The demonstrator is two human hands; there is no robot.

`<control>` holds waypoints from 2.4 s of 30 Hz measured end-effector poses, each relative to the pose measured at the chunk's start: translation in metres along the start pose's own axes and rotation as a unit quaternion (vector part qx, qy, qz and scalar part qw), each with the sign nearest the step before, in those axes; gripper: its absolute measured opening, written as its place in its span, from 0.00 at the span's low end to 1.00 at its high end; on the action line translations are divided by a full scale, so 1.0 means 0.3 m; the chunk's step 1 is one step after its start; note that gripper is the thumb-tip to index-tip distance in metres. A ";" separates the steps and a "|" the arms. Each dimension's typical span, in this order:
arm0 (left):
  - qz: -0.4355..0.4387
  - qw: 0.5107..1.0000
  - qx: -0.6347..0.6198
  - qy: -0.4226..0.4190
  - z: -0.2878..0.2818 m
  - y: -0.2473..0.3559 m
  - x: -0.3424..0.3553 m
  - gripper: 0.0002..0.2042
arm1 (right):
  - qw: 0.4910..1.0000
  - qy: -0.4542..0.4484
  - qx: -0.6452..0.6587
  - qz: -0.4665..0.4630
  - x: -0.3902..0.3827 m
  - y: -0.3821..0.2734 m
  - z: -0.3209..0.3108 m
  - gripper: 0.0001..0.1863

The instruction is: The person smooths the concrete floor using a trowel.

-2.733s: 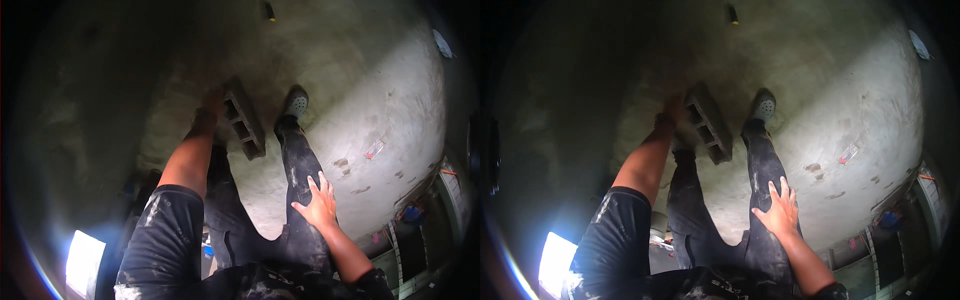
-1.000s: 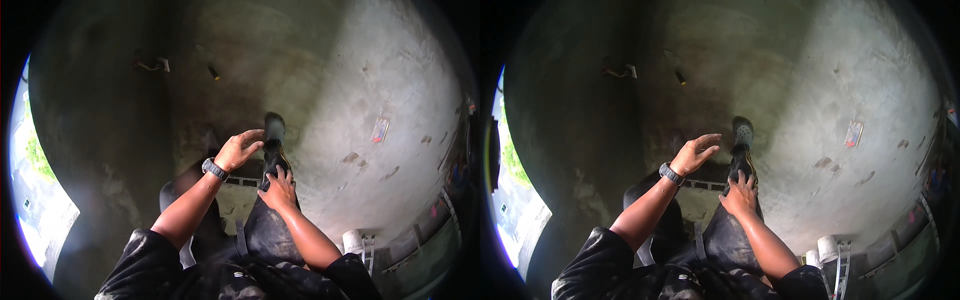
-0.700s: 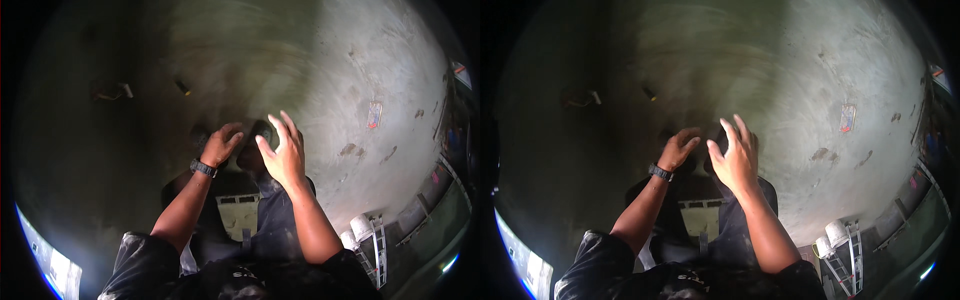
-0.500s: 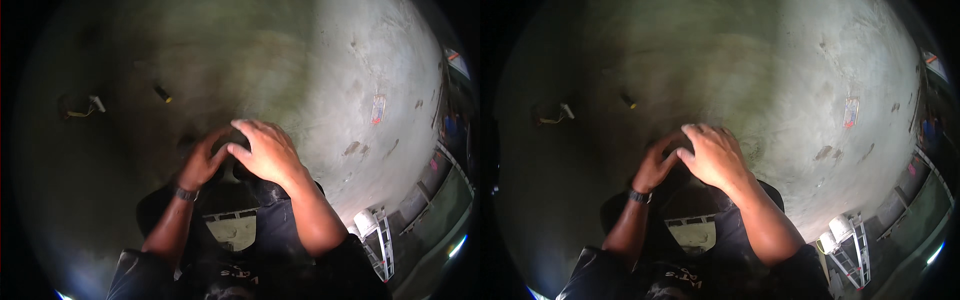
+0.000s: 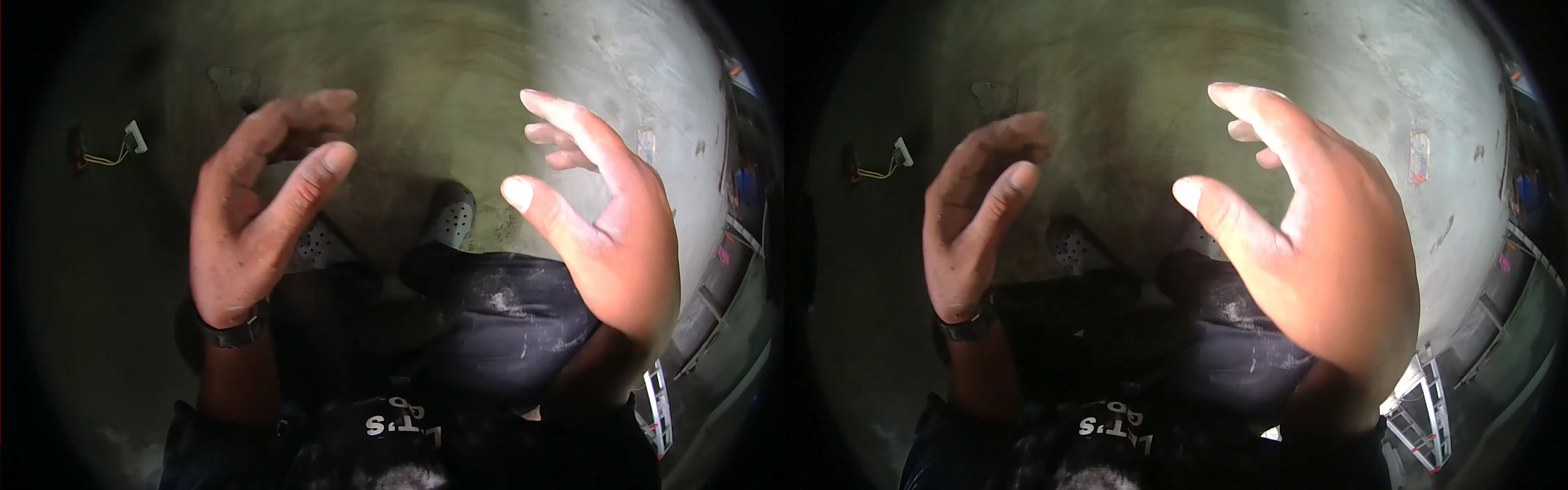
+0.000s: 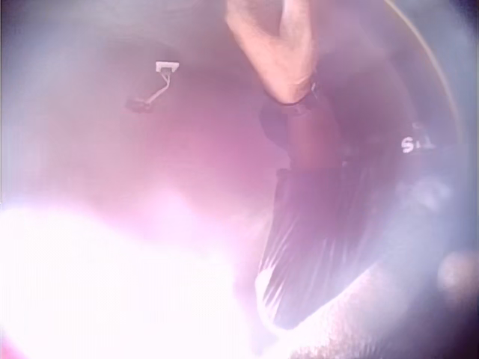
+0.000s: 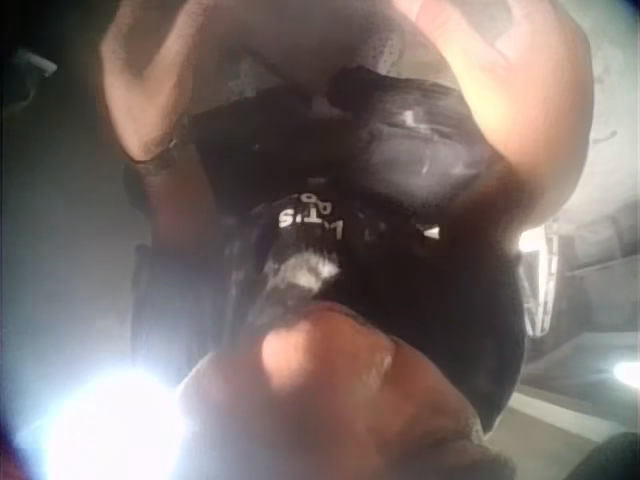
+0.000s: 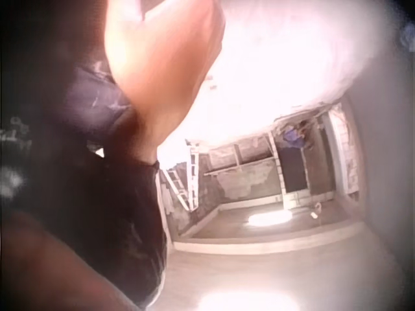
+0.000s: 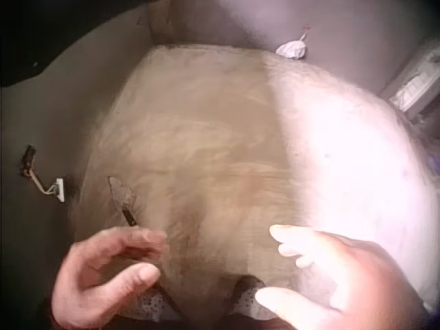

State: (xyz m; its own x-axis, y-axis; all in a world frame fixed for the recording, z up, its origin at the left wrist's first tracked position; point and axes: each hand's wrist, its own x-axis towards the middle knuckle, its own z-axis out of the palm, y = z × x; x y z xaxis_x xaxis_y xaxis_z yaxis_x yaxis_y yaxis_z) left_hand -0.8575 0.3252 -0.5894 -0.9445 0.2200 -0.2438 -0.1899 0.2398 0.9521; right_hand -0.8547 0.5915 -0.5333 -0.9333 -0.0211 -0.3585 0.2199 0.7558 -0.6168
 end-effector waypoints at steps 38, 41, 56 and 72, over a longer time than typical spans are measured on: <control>0.277 0.817 0.371 -0.344 0.322 0.178 -0.399 0.20 | 0.951 -0.101 -0.206 -0.208 -0.222 -0.060 0.086 0.23; 0.292 0.807 0.375 -0.350 0.309 0.201 -0.421 0.20 | 0.950 -0.130 -0.203 -0.197 -0.237 -0.056 0.080 0.24; 0.184 0.934 0.307 0.008 -0.058 0.255 -0.309 0.26 | 0.956 -0.122 -0.177 -0.198 -0.245 -0.045 0.048 0.24; 0.278 0.881 0.378 -0.061 0.022 0.213 -0.295 0.26 | 0.949 -0.128 -0.194 -0.211 -0.232 -0.050 0.068 0.25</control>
State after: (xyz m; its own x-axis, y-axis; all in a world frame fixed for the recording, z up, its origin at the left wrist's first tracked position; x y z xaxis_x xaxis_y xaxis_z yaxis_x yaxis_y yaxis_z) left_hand -0.7845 0.3272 -0.5081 -0.7903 0.5916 0.1595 0.5695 0.6133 0.5472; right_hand -0.7873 0.5682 -0.5134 -0.8048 -0.4963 -0.3256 -0.3263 0.8282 -0.4557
